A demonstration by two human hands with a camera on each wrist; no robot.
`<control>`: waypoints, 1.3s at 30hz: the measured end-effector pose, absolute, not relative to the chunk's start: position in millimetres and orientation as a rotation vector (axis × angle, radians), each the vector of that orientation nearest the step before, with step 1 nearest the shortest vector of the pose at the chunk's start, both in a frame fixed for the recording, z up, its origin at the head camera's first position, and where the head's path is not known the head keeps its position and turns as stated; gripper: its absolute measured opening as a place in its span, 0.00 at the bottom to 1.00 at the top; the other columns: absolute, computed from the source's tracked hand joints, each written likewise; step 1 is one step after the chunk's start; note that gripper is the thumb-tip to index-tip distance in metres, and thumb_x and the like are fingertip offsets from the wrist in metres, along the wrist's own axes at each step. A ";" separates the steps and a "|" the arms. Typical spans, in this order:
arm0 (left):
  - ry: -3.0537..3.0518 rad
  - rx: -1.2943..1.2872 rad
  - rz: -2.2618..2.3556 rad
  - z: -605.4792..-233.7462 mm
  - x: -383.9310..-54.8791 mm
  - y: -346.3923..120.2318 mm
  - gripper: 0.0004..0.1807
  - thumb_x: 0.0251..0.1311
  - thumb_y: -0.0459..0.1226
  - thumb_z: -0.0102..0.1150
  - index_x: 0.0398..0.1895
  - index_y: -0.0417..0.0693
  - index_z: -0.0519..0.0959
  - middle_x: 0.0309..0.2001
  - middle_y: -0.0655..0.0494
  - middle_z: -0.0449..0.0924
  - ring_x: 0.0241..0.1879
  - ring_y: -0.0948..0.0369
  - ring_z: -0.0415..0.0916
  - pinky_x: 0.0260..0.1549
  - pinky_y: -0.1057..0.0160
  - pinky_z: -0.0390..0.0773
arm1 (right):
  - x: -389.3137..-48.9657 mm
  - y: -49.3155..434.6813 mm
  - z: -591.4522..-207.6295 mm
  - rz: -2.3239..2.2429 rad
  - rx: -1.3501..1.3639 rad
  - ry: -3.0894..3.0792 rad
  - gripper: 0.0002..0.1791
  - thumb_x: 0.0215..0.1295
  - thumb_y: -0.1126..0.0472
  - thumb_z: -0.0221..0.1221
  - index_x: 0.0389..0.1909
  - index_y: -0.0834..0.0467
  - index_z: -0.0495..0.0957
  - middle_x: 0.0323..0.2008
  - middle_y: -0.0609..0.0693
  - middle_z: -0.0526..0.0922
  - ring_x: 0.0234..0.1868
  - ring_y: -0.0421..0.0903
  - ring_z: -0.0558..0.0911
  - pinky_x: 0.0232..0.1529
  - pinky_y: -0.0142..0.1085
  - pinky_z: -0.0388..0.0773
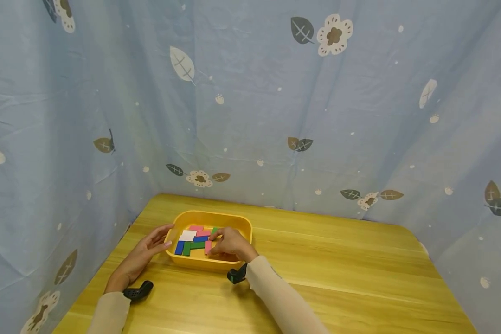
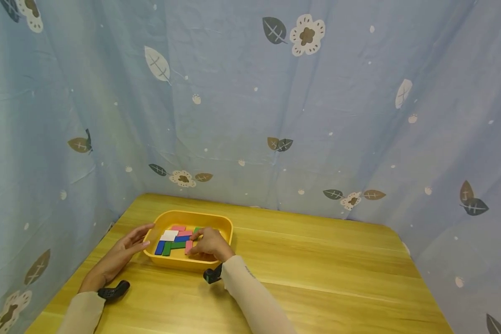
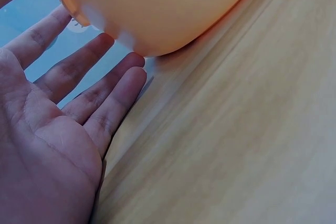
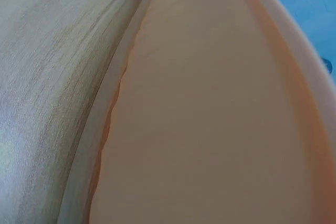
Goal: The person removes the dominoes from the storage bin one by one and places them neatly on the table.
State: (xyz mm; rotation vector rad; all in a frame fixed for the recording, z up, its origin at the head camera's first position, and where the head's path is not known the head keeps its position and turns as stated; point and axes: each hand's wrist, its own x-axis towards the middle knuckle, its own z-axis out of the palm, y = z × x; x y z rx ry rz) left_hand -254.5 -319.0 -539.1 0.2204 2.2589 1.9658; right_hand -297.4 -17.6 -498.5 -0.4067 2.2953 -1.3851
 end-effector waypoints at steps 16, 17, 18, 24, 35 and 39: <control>2.245 0.232 1.952 -540.4 -253.7 -316.1 0.34 0.75 0.43 0.58 0.80 0.55 0.59 0.81 0.50 0.48 0.80 0.42 0.41 0.73 0.32 0.41 | -298.9 -19.9 -501.6 -1.118 -0.566 2.565 0.23 0.50 0.59 0.81 0.47 0.58 0.86 0.25 0.45 0.82 0.24 0.42 0.76 0.36 0.33 0.78; 2.243 0.233 1.954 -540.4 -253.5 -315.6 0.34 0.75 0.43 0.58 0.80 0.55 0.59 0.81 0.50 0.48 0.80 0.42 0.41 0.74 0.32 0.42 | -299.1 -19.4 -501.7 -1.116 -0.574 2.567 0.23 0.50 0.60 0.81 0.47 0.58 0.86 0.26 0.44 0.82 0.24 0.42 0.76 0.35 0.33 0.79; 2.243 0.231 1.955 -540.3 -253.4 -315.1 0.34 0.75 0.43 0.58 0.80 0.55 0.59 0.81 0.50 0.48 0.80 0.42 0.42 0.74 0.33 0.42 | -299.1 -18.7 -501.5 -1.116 -0.582 2.569 0.23 0.50 0.60 0.81 0.48 0.59 0.86 0.26 0.44 0.82 0.24 0.42 0.77 0.35 0.32 0.79; 2.244 0.238 1.954 -539.2 -254.6 -312.6 0.34 0.74 0.42 0.59 0.80 0.54 0.60 0.81 0.50 0.50 0.79 0.43 0.45 0.74 0.35 0.44 | -298.0 -13.5 -498.4 -1.147 -0.623 2.543 0.23 0.54 0.62 0.78 0.51 0.62 0.85 0.22 0.44 0.82 0.22 0.42 0.80 0.33 0.31 0.80; 2.243 0.274 1.941 -541.2 -254.8 -320.1 0.34 0.76 0.42 0.57 0.80 0.55 0.59 0.82 0.49 0.47 0.80 0.42 0.42 0.73 0.33 0.43 | -298.4 -0.4 -478.9 -1.179 -0.717 2.517 0.23 0.59 0.63 0.74 0.56 0.63 0.84 0.27 0.42 0.87 0.28 0.39 0.85 0.42 0.32 0.83; 2.242 0.261 1.945 -540.5 -254.4 -321.5 0.34 0.75 0.42 0.58 0.80 0.54 0.59 0.82 0.48 0.46 0.80 0.41 0.40 0.73 0.31 0.41 | -302.0 6.3 -474.2 -1.179 -0.753 2.553 0.23 0.60 0.61 0.74 0.56 0.60 0.84 0.28 0.41 0.87 0.31 0.35 0.84 0.46 0.34 0.82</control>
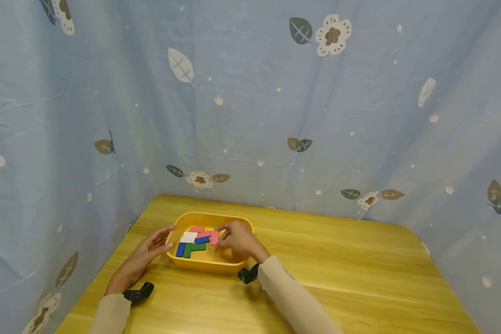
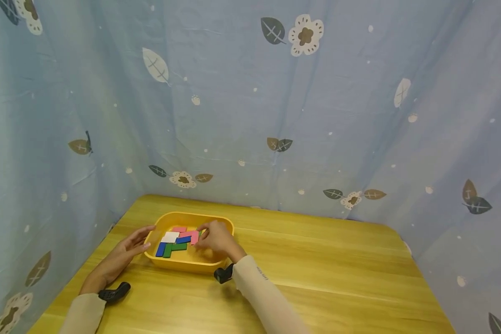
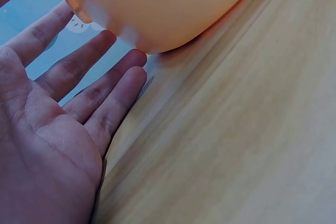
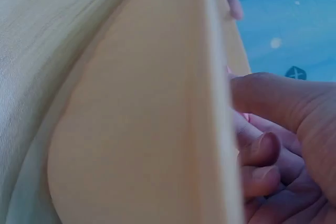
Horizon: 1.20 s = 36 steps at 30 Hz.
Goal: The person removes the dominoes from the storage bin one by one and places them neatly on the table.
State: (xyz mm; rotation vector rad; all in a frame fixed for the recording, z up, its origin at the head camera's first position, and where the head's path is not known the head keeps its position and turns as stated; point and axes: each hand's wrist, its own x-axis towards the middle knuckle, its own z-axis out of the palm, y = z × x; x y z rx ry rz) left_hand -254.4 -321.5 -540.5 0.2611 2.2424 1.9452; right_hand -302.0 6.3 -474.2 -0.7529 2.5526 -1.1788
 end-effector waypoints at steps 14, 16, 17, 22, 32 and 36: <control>2.246 0.263 1.944 -540.6 -256.0 -319.6 0.33 0.76 0.42 0.57 0.80 0.54 0.59 0.81 0.48 0.47 0.79 0.42 0.44 0.73 0.31 0.43 | -303.6 44.1 -468.1 -1.298 -0.766 2.566 0.22 0.62 0.59 0.73 0.58 0.54 0.84 0.31 0.38 0.87 0.33 0.38 0.83 0.37 0.33 0.79; 2.248 0.258 1.942 -540.0 -254.9 -319.3 0.34 0.76 0.42 0.58 0.80 0.54 0.59 0.81 0.48 0.47 0.79 0.42 0.43 0.73 0.31 0.43 | -302.6 49.5 -467.5 -1.304 -0.768 2.570 0.23 0.62 0.58 0.73 0.58 0.54 0.84 0.32 0.39 0.87 0.33 0.38 0.83 0.36 0.33 0.80; 2.249 0.257 1.941 -539.5 -254.3 -319.2 0.34 0.76 0.42 0.58 0.80 0.54 0.59 0.81 0.48 0.47 0.79 0.41 0.43 0.73 0.31 0.42 | -302.2 52.1 -467.2 -1.305 -0.766 2.574 0.23 0.62 0.57 0.73 0.58 0.53 0.84 0.32 0.38 0.87 0.33 0.38 0.83 0.36 0.33 0.80; 2.254 0.252 1.937 -537.3 -250.5 -319.2 0.34 0.75 0.43 0.58 0.81 0.54 0.58 0.82 0.48 0.46 0.80 0.41 0.41 0.73 0.30 0.41 | -300.1 65.3 -464.0 -1.325 -0.759 2.577 0.24 0.62 0.55 0.73 0.60 0.52 0.83 0.34 0.39 0.86 0.33 0.40 0.84 0.35 0.34 0.81; 2.246 0.236 1.946 -536.6 -247.2 -317.5 0.35 0.75 0.43 0.58 0.81 0.53 0.58 0.82 0.48 0.46 0.79 0.41 0.42 0.73 0.31 0.42 | -298.6 96.8 -461.6 -1.307 -0.781 2.626 0.25 0.63 0.55 0.73 0.61 0.52 0.82 0.35 0.39 0.88 0.31 0.41 0.83 0.35 0.34 0.81; 2.250 0.236 1.942 -537.2 -246.5 -318.3 0.35 0.75 0.44 0.58 0.81 0.53 0.58 0.82 0.48 0.45 0.80 0.41 0.41 0.73 0.31 0.41 | -296.9 108.2 -462.3 -1.322 -0.764 2.640 0.25 0.63 0.56 0.72 0.61 0.52 0.82 0.36 0.40 0.88 0.30 0.42 0.82 0.33 0.34 0.79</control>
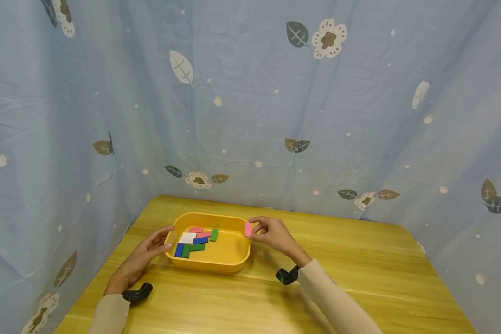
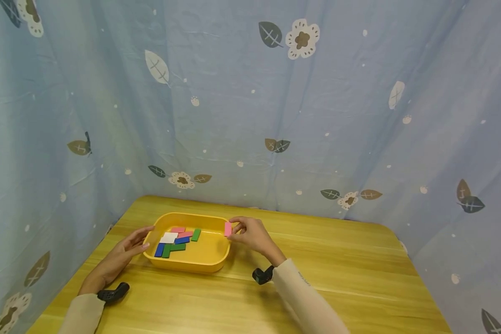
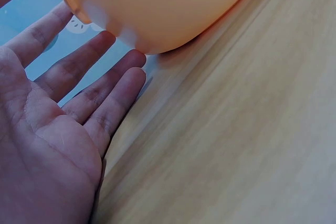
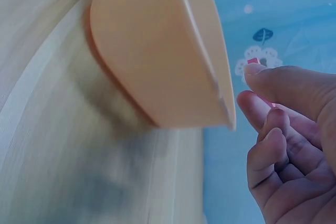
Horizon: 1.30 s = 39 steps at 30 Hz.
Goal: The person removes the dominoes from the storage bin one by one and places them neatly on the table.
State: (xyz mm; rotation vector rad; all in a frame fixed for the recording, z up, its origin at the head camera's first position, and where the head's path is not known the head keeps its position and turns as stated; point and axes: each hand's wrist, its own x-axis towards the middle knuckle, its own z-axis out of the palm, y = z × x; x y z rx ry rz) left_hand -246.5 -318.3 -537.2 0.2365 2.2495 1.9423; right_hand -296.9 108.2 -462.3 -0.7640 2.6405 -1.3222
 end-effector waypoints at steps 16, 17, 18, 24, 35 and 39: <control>2.259 0.187 1.920 -537.4 -245.3 -317.8 0.36 0.74 0.45 0.59 0.81 0.54 0.58 0.82 0.47 0.46 0.79 0.39 0.40 0.72 0.29 0.40 | -297.6 159.9 -466.7 -1.445 -0.562 2.666 0.27 0.64 0.55 0.72 0.64 0.50 0.80 0.37 0.44 0.87 0.33 0.52 0.82 0.32 0.37 0.78; 2.261 0.185 1.920 -537.4 -245.2 -317.8 0.36 0.74 0.45 0.59 0.81 0.54 0.58 0.82 0.47 0.46 0.80 0.39 0.40 0.72 0.29 0.40 | -298.1 163.1 -467.6 -1.454 -0.549 2.669 0.27 0.64 0.55 0.72 0.64 0.50 0.80 0.37 0.44 0.87 0.33 0.51 0.81 0.32 0.37 0.78; 2.261 0.183 1.920 -537.4 -245.1 -317.8 0.36 0.74 0.45 0.59 0.81 0.54 0.58 0.82 0.47 0.46 0.80 0.39 0.40 0.72 0.28 0.40 | -298.7 166.1 -468.6 -1.456 -0.538 2.677 0.27 0.64 0.55 0.72 0.63 0.50 0.80 0.37 0.44 0.87 0.32 0.49 0.81 0.32 0.36 0.78; 2.254 0.188 1.928 -537.3 -245.2 -317.4 0.36 0.74 0.45 0.59 0.81 0.54 0.58 0.82 0.47 0.46 0.79 0.40 0.41 0.71 0.28 0.40 | -301.4 185.0 -475.3 -1.442 -0.484 2.712 0.28 0.63 0.56 0.73 0.64 0.51 0.80 0.36 0.44 0.86 0.32 0.48 0.81 0.32 0.35 0.76; 2.250 0.196 1.935 -538.3 -244.9 -318.1 0.35 0.75 0.45 0.59 0.81 0.54 0.59 0.81 0.48 0.46 0.79 0.40 0.41 0.71 0.28 0.41 | -309.9 220.5 -492.5 -1.394 -0.396 2.754 0.27 0.66 0.61 0.70 0.65 0.56 0.79 0.37 0.46 0.86 0.36 0.47 0.83 0.37 0.37 0.79; 2.255 0.209 1.931 -537.7 -244.8 -317.5 0.34 0.75 0.44 0.58 0.81 0.55 0.59 0.81 0.48 0.47 0.79 0.41 0.41 0.71 0.28 0.41 | -315.6 232.3 -501.6 -1.357 -0.335 2.776 0.27 0.66 0.62 0.70 0.66 0.57 0.78 0.37 0.47 0.86 0.38 0.47 0.84 0.39 0.38 0.80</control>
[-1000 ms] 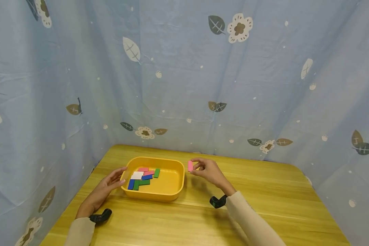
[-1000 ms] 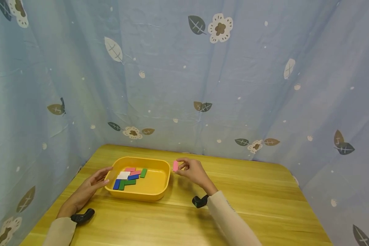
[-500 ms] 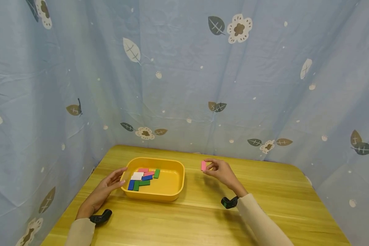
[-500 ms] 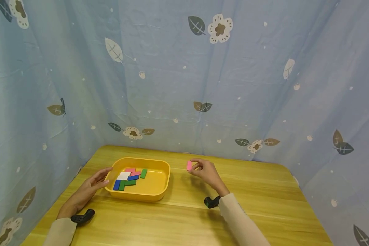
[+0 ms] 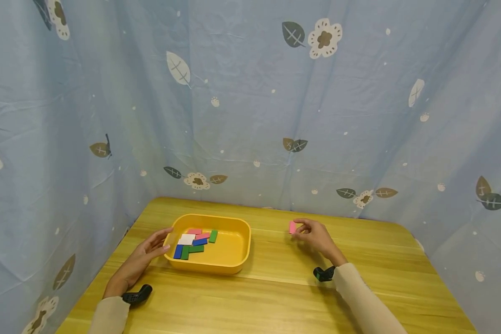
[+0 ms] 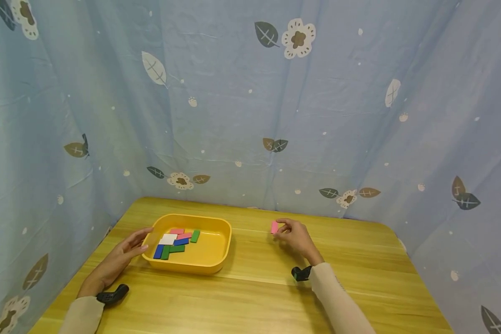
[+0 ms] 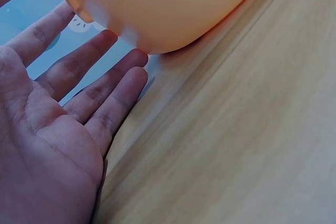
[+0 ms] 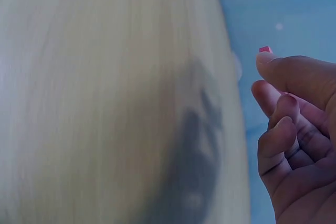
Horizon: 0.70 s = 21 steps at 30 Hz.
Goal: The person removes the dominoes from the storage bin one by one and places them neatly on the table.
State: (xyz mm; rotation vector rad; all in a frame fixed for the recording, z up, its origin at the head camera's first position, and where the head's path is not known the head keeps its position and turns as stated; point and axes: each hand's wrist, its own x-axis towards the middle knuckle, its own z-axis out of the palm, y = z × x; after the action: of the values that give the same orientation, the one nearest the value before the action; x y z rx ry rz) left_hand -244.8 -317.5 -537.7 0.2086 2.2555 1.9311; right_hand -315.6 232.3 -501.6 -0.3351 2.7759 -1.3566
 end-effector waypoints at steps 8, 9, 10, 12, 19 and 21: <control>2.255 0.188 1.933 -538.0 -245.3 -317.3 0.35 0.75 0.45 0.59 0.81 0.54 0.59 0.81 0.48 0.46 0.80 0.41 0.40 0.73 0.30 0.40 | -324.5 245.2 -515.1 -1.359 -0.280 2.743 0.30 0.64 0.62 0.72 0.66 0.62 0.76 0.35 0.49 0.86 0.35 0.48 0.83 0.34 0.34 0.80; 2.254 0.189 1.932 -538.3 -245.5 -317.4 0.35 0.75 0.45 0.59 0.81 0.54 0.58 0.82 0.48 0.46 0.80 0.41 0.40 0.72 0.30 0.40 | -324.9 246.0 -516.0 -1.363 -0.278 2.737 0.30 0.63 0.62 0.72 0.66 0.62 0.77 0.35 0.49 0.86 0.34 0.48 0.83 0.33 0.34 0.80; 2.255 0.191 1.931 -538.6 -245.8 -317.5 0.36 0.75 0.45 0.59 0.81 0.54 0.58 0.82 0.48 0.46 0.80 0.41 0.39 0.73 0.30 0.40 | -325.4 247.1 -517.0 -1.358 -0.285 2.738 0.29 0.63 0.62 0.72 0.65 0.63 0.77 0.35 0.49 0.86 0.34 0.48 0.83 0.33 0.34 0.80; 2.258 0.198 1.934 -539.0 -246.3 -317.8 0.35 0.75 0.45 0.59 0.81 0.54 0.59 0.82 0.48 0.46 0.80 0.41 0.39 0.73 0.31 0.40 | -326.8 248.7 -519.0 -1.351 -0.281 2.736 0.28 0.64 0.63 0.72 0.64 0.63 0.78 0.34 0.49 0.86 0.33 0.47 0.82 0.33 0.33 0.80; 2.273 0.219 1.934 -540.3 -247.6 -318.4 0.35 0.75 0.45 0.59 0.80 0.54 0.59 0.81 0.49 0.47 0.80 0.42 0.40 0.74 0.35 0.43 | -331.2 251.9 -524.4 -1.295 -0.277 2.743 0.27 0.66 0.62 0.70 0.64 0.62 0.78 0.34 0.47 0.86 0.32 0.46 0.80 0.31 0.34 0.78; 2.270 0.219 1.935 -540.7 -247.3 -319.1 0.35 0.75 0.44 0.59 0.80 0.54 0.59 0.81 0.49 0.47 0.80 0.42 0.40 0.74 0.34 0.42 | -331.3 251.6 -524.9 -1.297 -0.272 2.736 0.27 0.66 0.61 0.70 0.64 0.63 0.78 0.33 0.48 0.86 0.30 0.46 0.80 0.30 0.34 0.78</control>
State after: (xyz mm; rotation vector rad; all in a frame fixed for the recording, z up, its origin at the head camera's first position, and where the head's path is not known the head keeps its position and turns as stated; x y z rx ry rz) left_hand -247.3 -319.1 -540.7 0.2187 2.2698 1.9355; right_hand -331.3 251.6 -524.9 -0.2725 2.7359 -1.2971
